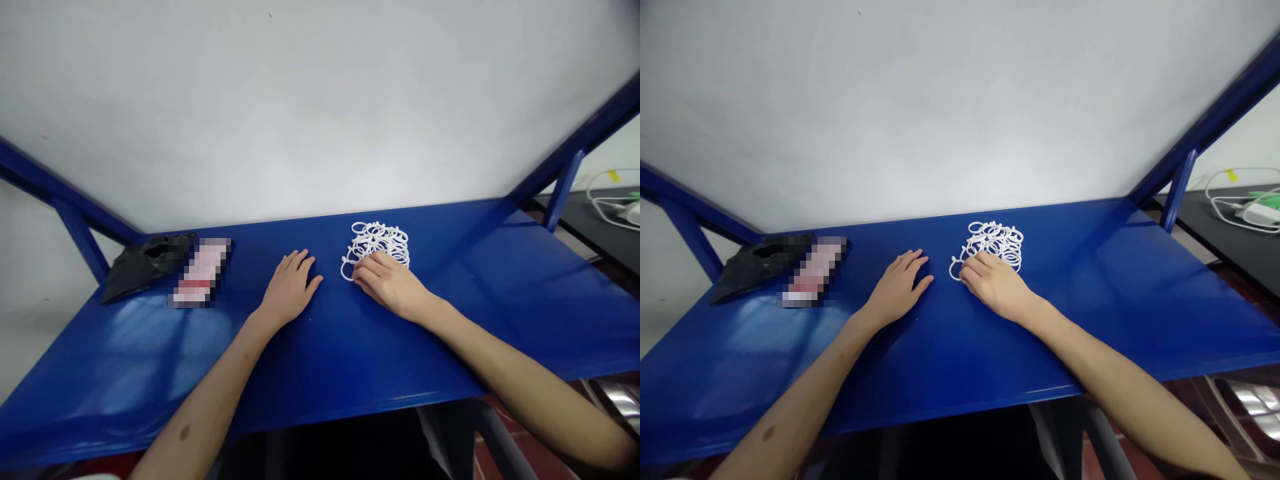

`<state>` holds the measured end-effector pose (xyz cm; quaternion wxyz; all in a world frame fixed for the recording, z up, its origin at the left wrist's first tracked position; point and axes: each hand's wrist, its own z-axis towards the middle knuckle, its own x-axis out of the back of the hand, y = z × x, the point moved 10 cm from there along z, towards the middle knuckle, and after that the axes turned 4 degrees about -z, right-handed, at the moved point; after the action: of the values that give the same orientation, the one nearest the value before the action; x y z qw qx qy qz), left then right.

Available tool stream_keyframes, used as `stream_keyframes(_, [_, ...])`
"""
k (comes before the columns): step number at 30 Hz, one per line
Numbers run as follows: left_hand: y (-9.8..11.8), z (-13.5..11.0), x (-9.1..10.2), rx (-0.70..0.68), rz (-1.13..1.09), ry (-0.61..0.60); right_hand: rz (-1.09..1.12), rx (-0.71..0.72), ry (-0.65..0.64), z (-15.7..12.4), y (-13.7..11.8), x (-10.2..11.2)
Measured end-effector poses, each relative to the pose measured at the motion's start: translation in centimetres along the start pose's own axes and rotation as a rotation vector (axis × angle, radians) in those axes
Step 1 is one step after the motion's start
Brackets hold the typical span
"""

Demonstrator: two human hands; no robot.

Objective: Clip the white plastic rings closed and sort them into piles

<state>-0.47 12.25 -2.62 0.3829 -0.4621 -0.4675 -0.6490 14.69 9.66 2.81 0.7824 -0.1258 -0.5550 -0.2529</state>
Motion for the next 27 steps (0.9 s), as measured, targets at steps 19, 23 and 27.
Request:
stream_keyframes(19, [0.6, -0.1, 0.0, -0.002, 0.012, -0.026, -0.032, -0.104, 0.041, 0.7, 2.9, -1.6])
stream_keyframes(23, [1.4, -0.3, 1.0, -0.052, -0.003, 0.064, -0.018, -0.054, 0.031, 1.0, 1.2, -1.4])
stream_keyframes(27, [4.4, -1.5, 3.6, -0.240, -0.061, 0.263, -0.005, 0.009, 0.029, 1.2, -0.9, -1.0])
